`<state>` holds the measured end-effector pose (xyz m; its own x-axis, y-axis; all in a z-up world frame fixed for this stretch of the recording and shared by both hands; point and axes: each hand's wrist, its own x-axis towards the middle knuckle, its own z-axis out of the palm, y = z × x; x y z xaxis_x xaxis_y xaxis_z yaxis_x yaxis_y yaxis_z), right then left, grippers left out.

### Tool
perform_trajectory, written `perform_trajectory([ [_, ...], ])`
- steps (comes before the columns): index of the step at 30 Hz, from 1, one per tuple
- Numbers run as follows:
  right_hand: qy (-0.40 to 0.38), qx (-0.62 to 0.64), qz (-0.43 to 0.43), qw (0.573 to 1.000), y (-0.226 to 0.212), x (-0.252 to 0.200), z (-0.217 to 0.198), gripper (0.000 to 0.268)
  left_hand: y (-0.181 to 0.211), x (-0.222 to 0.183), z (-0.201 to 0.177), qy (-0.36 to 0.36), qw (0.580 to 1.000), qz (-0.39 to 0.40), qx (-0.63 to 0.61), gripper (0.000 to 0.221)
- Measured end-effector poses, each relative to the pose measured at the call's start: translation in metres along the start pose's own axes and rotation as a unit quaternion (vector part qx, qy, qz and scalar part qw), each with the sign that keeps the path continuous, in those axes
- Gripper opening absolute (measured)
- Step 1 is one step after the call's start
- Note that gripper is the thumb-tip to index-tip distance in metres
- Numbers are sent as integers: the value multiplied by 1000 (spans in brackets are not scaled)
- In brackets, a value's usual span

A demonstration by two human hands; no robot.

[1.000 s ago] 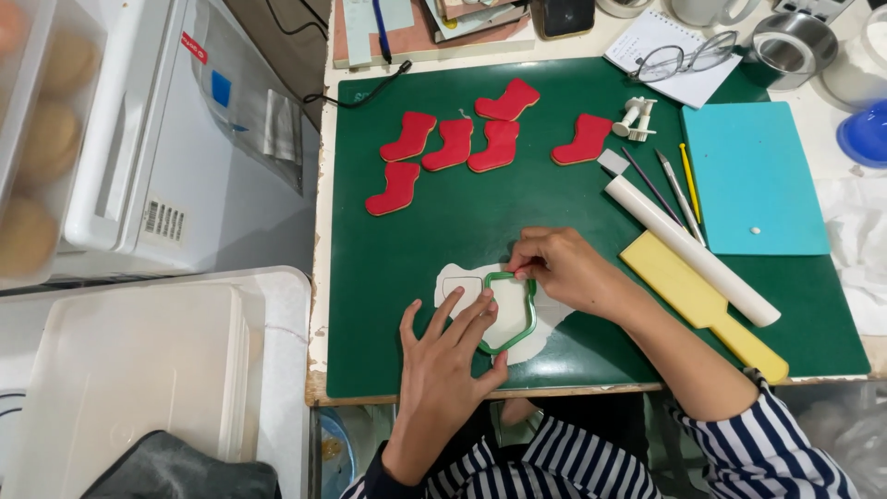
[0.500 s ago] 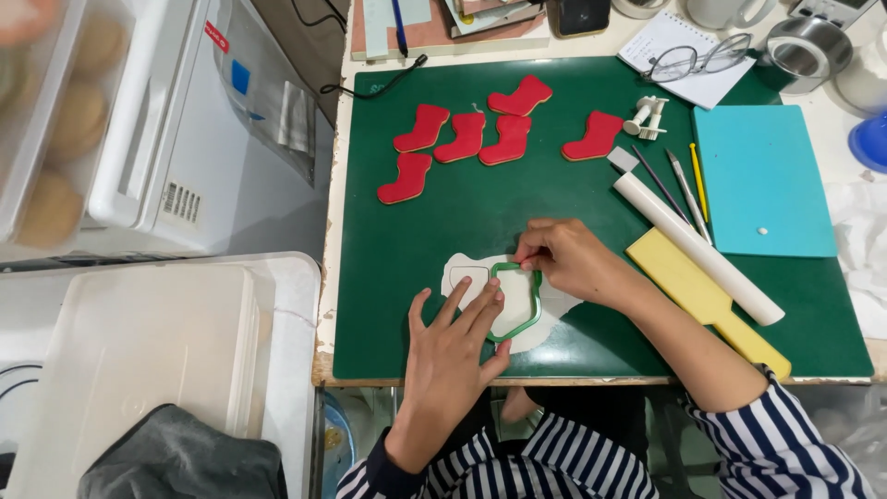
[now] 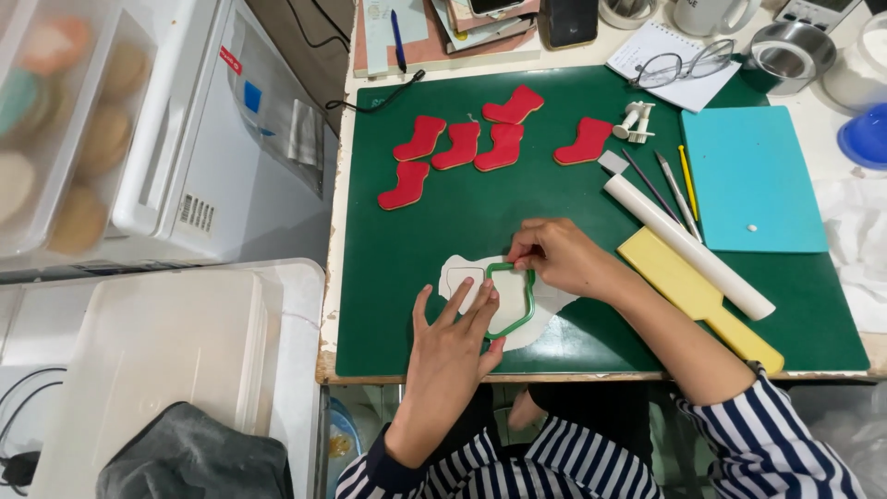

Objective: Smoothing a piece of white fondant with a scraper and then cutting out a shape using a green cookie cutter.

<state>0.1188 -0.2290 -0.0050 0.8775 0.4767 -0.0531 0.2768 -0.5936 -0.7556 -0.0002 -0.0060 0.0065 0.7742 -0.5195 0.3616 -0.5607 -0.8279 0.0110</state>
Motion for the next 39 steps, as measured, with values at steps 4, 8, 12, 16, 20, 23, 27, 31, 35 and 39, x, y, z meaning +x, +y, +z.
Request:
perform_trajectory([
  [4, 1, 33, 7, 999, 1, -3, -1, 15, -1, -4, 0, 16, 1000, -10, -23, 52],
  [8, -9, 27, 5, 1000, -3, -6, -6, 10, 5, -7, 0, 27, 999, -41, -15, 48],
  [12, -20, 2, -33, 999, -3, -8, -10, 13, 10, -12, -2, 38, 992, -98, -65, 37],
  [16, -15, 27, -30, 999, -4, -6, -8, 16, 12, -14, -1, 58, 989, -122, -67, 36],
  [20, -5, 49, -29, 998, -15, -11, -17, 15, 12, -15, 0, 57, 986, -128, -91, 36],
  [23, -3, 48, -24, 999, -17, -15, -28, 14, 16, -9, -8, 62, 984, -129, -106, 39],
  [27, -28, 22, 11, 999, -14, -22, -48, 15, 27, 0, -2, 87, 984, -111, -113, 46],
  [31, -43, -11, 47, 998, -2, -24, -53, 13, 43, 14, 2, 80, 982, -95, -140, 39],
  [35, -50, -19, 77, 996, 1, -27, -56, 18, 49, 20, 9, 83, 984, -74, -141, 42],
  [39, -65, -26, 94, 993, 3, -28, -58, 17, 51, 21, 11, 77, 983, -75, -148, 39],
])
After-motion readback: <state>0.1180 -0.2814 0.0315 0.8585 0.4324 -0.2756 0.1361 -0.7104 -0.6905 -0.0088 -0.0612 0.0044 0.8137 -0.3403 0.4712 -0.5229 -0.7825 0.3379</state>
